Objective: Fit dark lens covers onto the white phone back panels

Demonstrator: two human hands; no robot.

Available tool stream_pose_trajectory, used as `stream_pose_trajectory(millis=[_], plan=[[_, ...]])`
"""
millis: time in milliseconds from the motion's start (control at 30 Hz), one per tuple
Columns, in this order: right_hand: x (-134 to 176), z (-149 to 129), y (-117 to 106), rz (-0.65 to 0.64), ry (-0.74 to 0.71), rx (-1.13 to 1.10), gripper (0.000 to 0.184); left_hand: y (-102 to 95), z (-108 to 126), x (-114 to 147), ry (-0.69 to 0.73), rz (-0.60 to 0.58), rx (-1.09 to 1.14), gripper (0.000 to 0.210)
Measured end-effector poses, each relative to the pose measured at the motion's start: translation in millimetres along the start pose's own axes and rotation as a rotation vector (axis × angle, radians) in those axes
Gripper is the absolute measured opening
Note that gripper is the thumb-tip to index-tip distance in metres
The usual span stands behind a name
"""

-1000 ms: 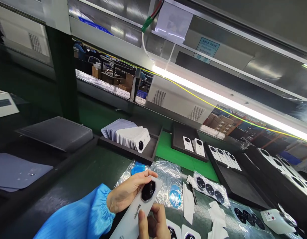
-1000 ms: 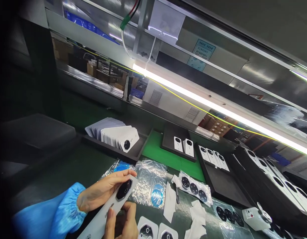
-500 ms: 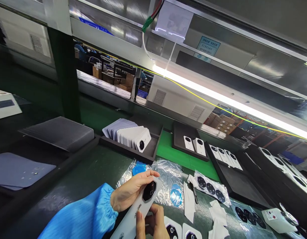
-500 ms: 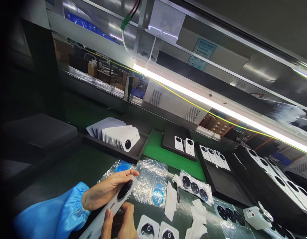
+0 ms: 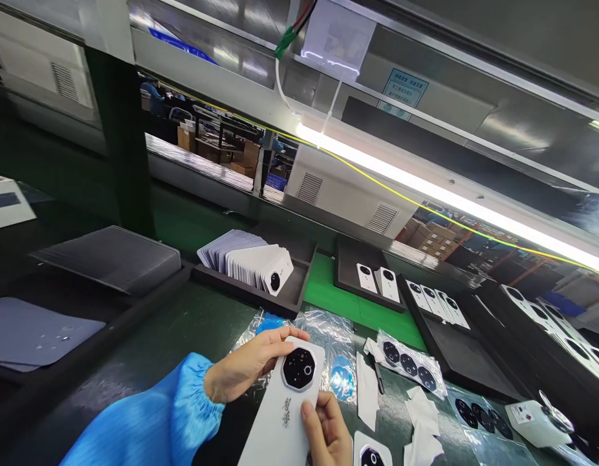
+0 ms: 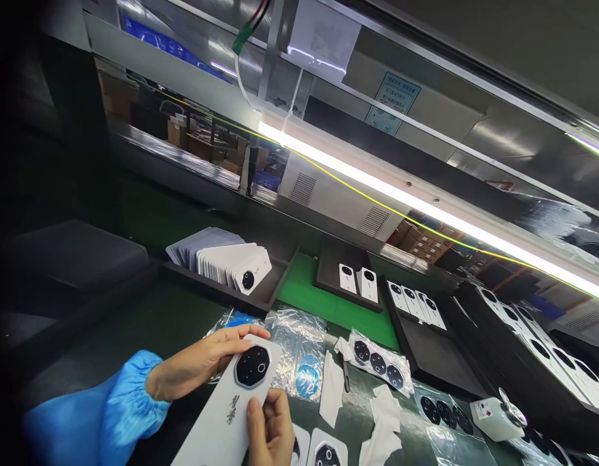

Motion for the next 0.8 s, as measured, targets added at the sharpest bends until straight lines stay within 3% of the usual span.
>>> stream_pose_trajectory(millis=[200,433,800], plan=[[-8,18,-16,-0.047,0.201,-0.157,0.047,-0.3,6,6,0.121,0.045,-0.262,0.047],[-10,32,-13,-0.045,0.240,-0.245,0.055,3.3,0,5,0.143,0.065,-0.504,0.059],[-10,38,-7,-0.096,0.326,-0.369,0.045,3.5,-2,8,0.196,0.111,-0.669,0.066]])
Point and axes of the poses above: each hand's wrist, its own x-axis away from the middle knuckle, its own y-axis out of the palm, z = x × y, the point moved 4 cm from there along -x, towards the middle knuckle, and after that the axes turned 13 degrees about -y, right-handed, at the moved point
